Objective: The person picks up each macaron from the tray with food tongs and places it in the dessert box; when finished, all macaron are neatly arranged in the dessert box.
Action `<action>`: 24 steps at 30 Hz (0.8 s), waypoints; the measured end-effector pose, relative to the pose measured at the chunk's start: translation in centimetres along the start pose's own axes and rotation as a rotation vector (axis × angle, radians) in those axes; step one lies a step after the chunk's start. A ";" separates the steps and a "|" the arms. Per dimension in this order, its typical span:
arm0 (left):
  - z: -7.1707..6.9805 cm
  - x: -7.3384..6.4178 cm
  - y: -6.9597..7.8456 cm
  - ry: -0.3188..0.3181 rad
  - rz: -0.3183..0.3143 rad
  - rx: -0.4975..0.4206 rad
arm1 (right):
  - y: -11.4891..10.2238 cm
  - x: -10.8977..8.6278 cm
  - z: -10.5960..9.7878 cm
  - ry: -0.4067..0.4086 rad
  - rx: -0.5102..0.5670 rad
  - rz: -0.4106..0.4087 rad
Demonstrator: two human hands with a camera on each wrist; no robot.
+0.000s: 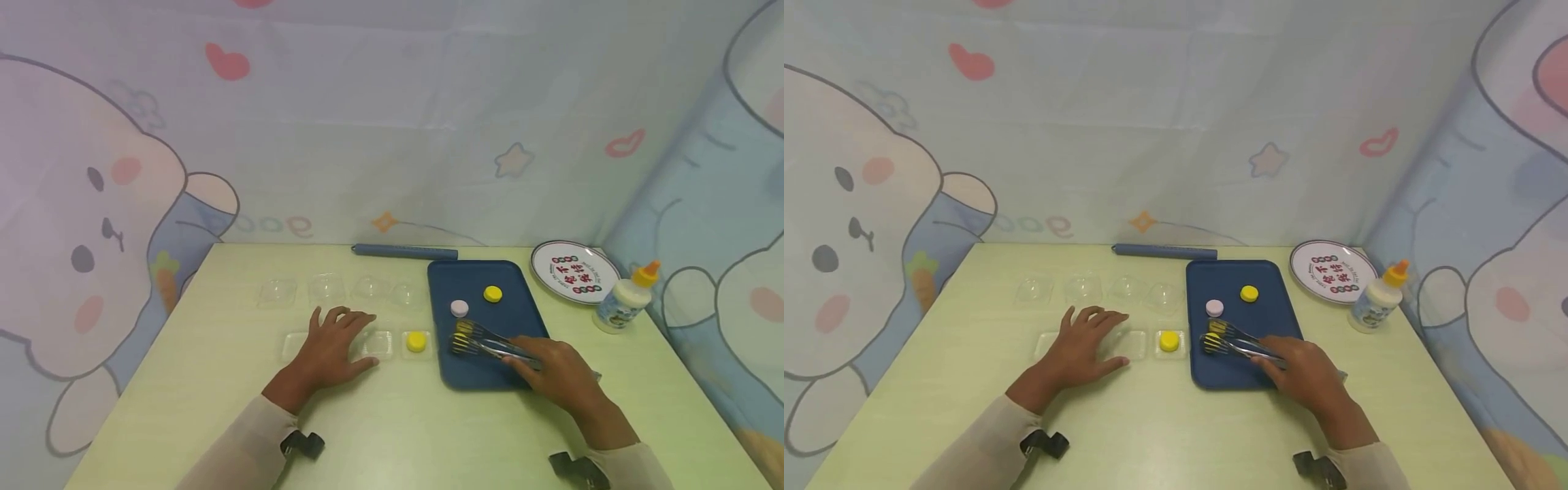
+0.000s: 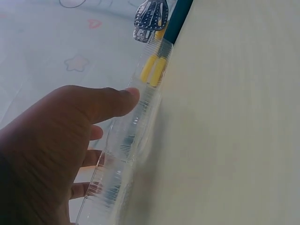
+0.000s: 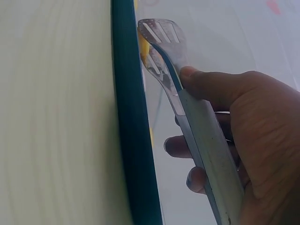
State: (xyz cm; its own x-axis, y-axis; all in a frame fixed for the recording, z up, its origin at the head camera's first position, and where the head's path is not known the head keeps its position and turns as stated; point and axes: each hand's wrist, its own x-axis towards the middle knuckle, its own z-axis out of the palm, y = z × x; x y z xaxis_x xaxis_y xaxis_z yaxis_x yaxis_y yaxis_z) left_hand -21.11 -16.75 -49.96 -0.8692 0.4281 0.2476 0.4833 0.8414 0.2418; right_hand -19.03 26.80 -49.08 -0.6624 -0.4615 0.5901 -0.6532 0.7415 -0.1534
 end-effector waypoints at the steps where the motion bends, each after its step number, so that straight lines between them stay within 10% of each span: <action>1: -0.1 0.0 0.0 0.001 0.005 -0.005 | 0.0 0.0 0.0 -0.001 -0.001 0.002; 24: -0.3 -0.3 -0.7 0.042 0.008 -0.054 | -1.2 4.0 0.4 0.021 0.039 -0.088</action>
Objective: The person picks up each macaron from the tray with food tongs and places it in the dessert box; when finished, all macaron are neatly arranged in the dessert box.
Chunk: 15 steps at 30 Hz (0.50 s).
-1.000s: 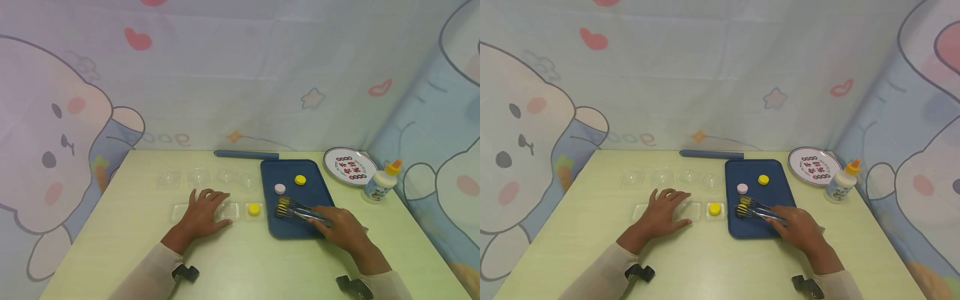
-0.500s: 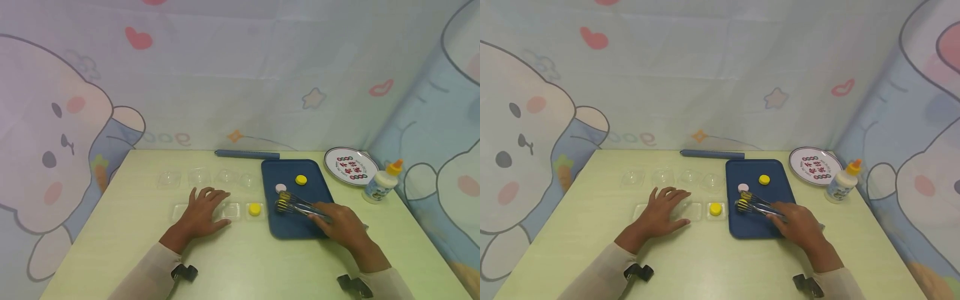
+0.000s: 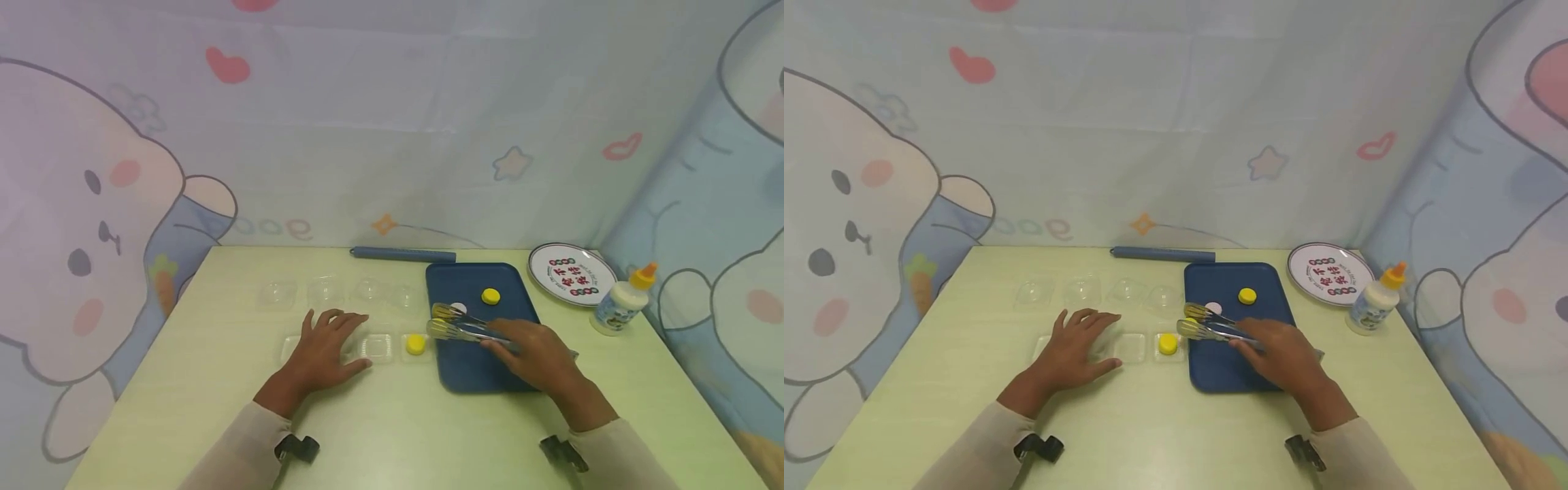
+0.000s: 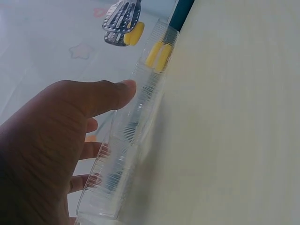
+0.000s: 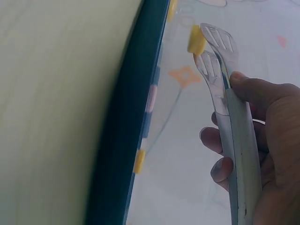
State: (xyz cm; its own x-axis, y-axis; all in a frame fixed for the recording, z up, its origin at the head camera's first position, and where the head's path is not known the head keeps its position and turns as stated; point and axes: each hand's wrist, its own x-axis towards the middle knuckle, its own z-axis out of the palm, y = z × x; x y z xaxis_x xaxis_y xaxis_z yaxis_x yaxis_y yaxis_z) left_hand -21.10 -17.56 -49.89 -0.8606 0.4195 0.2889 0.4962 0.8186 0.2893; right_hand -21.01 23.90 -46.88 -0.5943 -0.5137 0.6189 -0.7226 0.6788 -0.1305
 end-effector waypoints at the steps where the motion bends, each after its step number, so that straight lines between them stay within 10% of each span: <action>1: 0.0 0.0 0.0 0.002 -0.002 0.001 | -0.3 0.3 0.2 -0.006 0.004 -0.006; 15: 0.1 -0.1 -0.2 0.002 -0.005 0.029 | -3.0 3.3 2.7 -0.018 0.053 -0.090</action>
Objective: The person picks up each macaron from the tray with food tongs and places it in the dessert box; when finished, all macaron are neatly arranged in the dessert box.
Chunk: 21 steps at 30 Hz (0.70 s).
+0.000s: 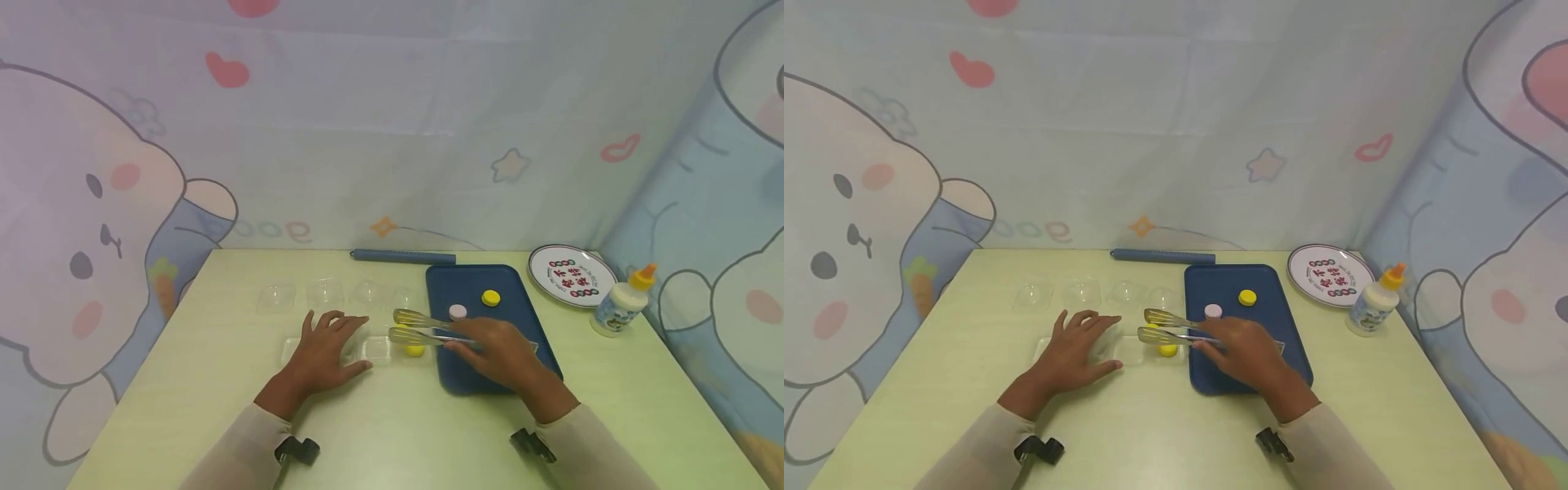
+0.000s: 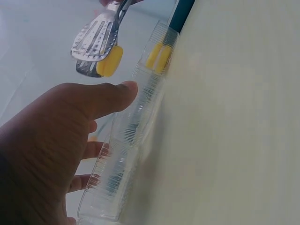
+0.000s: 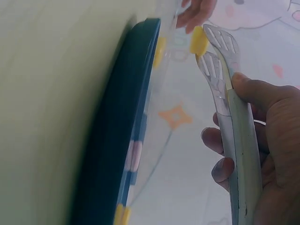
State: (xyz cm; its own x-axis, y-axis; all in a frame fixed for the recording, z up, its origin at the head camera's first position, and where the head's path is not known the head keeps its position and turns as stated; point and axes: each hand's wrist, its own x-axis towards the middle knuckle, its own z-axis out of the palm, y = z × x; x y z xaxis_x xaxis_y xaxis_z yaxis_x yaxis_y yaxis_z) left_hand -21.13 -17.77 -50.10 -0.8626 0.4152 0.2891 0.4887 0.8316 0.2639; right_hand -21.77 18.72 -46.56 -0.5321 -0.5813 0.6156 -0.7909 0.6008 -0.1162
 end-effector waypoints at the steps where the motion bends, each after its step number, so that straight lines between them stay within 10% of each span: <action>1: 0.0 0.0 0.0 -0.001 -0.001 0.003 | -0.2 0.2 0.1 -0.006 0.003 0.003; 21: -0.1 0.1 0.2 -0.018 -0.005 0.006 | -2.7 1.9 2.1 -0.133 -0.052 0.069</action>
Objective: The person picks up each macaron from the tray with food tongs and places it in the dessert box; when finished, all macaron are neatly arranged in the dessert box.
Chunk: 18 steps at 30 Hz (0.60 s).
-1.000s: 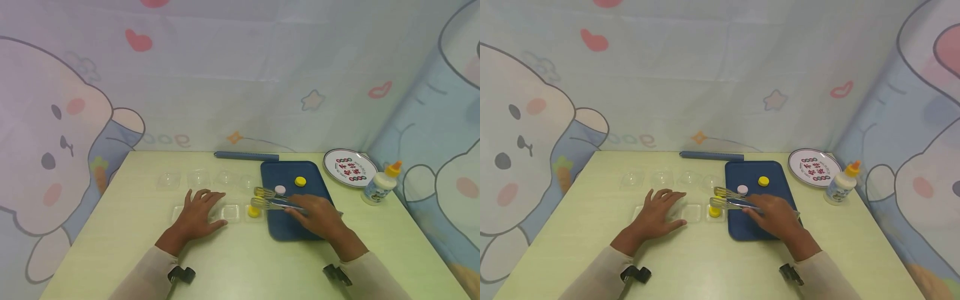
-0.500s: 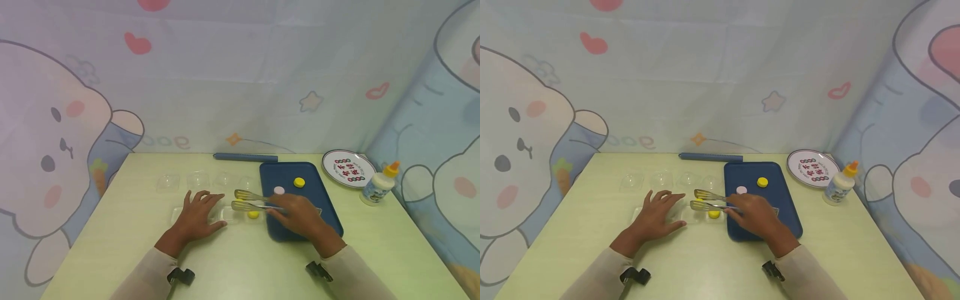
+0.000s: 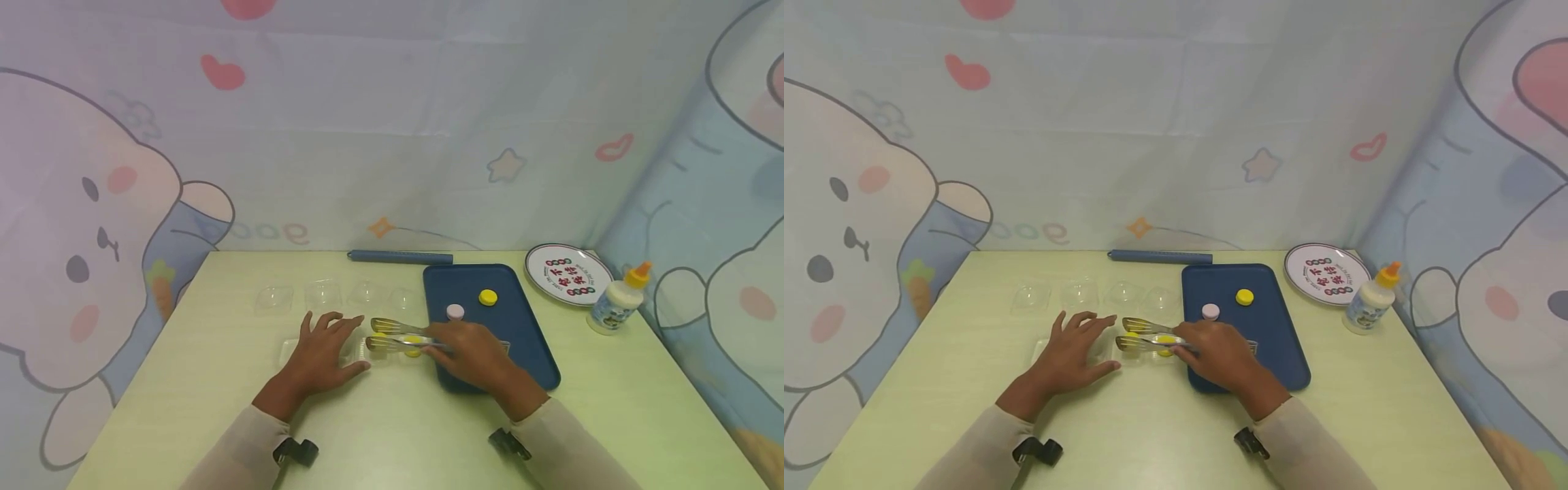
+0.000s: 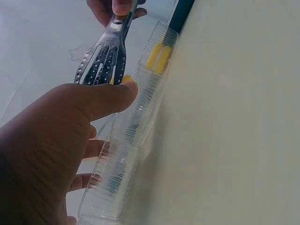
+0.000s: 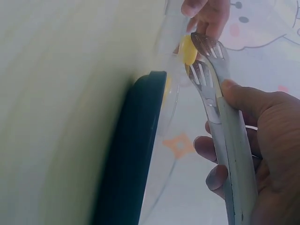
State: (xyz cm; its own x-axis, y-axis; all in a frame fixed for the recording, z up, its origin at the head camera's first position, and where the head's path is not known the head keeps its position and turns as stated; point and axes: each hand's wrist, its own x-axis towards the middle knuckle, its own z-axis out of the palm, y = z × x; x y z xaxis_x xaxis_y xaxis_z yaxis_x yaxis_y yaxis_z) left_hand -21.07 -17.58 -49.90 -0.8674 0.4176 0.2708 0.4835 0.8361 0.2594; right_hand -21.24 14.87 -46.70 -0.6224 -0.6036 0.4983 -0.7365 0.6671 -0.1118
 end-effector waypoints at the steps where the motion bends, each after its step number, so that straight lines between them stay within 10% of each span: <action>1: 0.0 0.0 0.0 0.003 0.003 -0.001 | -0.1 0.0 0.1 -0.007 0.002 0.010; 18: 0.2 0.0 -0.2 0.008 0.022 0.001 | -1.1 0.1 1.0 -0.040 -0.026 0.012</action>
State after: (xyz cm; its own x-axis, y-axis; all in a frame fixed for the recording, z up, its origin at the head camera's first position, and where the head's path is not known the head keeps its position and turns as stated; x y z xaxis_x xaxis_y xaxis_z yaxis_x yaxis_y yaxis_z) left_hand -21.17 -17.72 -50.18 -0.8554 0.4329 0.2843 0.5025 0.8269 0.2527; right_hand -20.77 13.64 -47.42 -0.6419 -0.6119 0.4621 -0.7220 0.6853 -0.0955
